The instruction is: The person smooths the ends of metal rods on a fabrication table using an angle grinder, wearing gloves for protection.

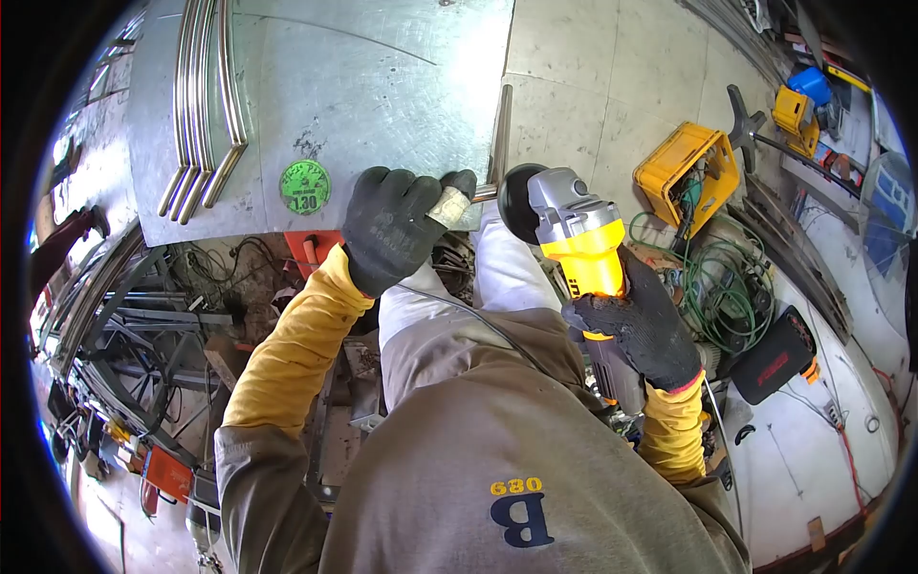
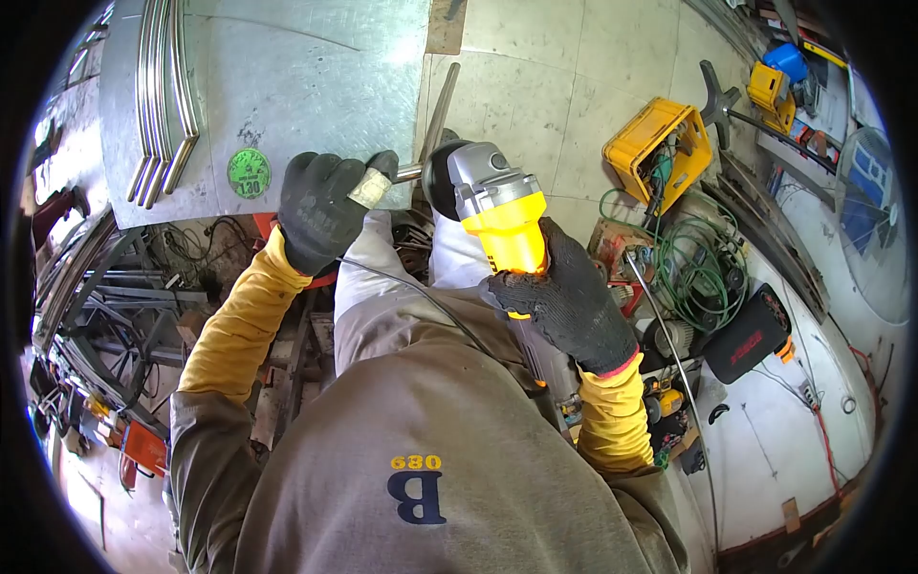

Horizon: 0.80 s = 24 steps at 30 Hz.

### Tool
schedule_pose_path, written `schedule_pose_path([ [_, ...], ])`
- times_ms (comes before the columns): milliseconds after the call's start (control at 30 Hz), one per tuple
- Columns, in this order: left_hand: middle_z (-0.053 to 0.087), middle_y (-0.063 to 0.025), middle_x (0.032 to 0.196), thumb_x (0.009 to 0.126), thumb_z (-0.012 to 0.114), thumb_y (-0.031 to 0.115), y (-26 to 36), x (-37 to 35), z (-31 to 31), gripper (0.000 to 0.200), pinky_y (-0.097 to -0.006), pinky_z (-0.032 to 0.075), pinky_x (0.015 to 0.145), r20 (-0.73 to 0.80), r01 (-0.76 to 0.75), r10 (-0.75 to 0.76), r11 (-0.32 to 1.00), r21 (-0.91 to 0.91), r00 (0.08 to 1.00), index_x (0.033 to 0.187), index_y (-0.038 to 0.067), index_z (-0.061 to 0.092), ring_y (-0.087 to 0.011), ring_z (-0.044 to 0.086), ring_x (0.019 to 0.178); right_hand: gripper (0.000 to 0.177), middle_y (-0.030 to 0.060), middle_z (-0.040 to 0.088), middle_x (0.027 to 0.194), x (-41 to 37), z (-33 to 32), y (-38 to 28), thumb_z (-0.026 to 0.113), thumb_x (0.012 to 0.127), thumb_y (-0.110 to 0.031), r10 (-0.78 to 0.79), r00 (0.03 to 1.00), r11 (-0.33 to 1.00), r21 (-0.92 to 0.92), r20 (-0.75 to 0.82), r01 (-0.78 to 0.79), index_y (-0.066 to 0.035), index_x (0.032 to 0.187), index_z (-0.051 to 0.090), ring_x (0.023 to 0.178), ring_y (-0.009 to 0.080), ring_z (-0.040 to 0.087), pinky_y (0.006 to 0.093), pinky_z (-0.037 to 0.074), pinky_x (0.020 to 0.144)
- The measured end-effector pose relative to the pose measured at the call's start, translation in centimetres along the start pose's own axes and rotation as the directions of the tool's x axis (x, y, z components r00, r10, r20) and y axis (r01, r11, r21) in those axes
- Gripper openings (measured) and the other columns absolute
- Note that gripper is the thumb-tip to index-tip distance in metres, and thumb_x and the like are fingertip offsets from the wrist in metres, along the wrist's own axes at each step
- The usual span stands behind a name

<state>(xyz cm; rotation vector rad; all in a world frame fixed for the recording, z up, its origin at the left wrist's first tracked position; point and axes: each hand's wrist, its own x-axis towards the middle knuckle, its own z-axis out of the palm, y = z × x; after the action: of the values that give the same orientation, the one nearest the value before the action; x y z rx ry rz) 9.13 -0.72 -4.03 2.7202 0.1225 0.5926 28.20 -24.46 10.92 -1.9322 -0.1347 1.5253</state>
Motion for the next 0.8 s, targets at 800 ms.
schedule_pose_path([
  [800,0.068,-0.0104,0.101,0.076,0.080,0.009,0.3,1.5,-1.0,0.029,-0.0445,0.047,0.072,0.089,0.099,-0.095,0.994,-0.045,0.992,0.101,0.007,0.065,-0.0297,0.061,0.083,0.044,0.0049,0.068,0.100,-0.2,-0.2,1.4,0.078,0.092,-0.007,-0.056,0.998,0.998,-0.036,0.019,0.057,-0.002,0.133,0.060,0.082,0.0142,0.069,0.0334,0.060,0.073],
])
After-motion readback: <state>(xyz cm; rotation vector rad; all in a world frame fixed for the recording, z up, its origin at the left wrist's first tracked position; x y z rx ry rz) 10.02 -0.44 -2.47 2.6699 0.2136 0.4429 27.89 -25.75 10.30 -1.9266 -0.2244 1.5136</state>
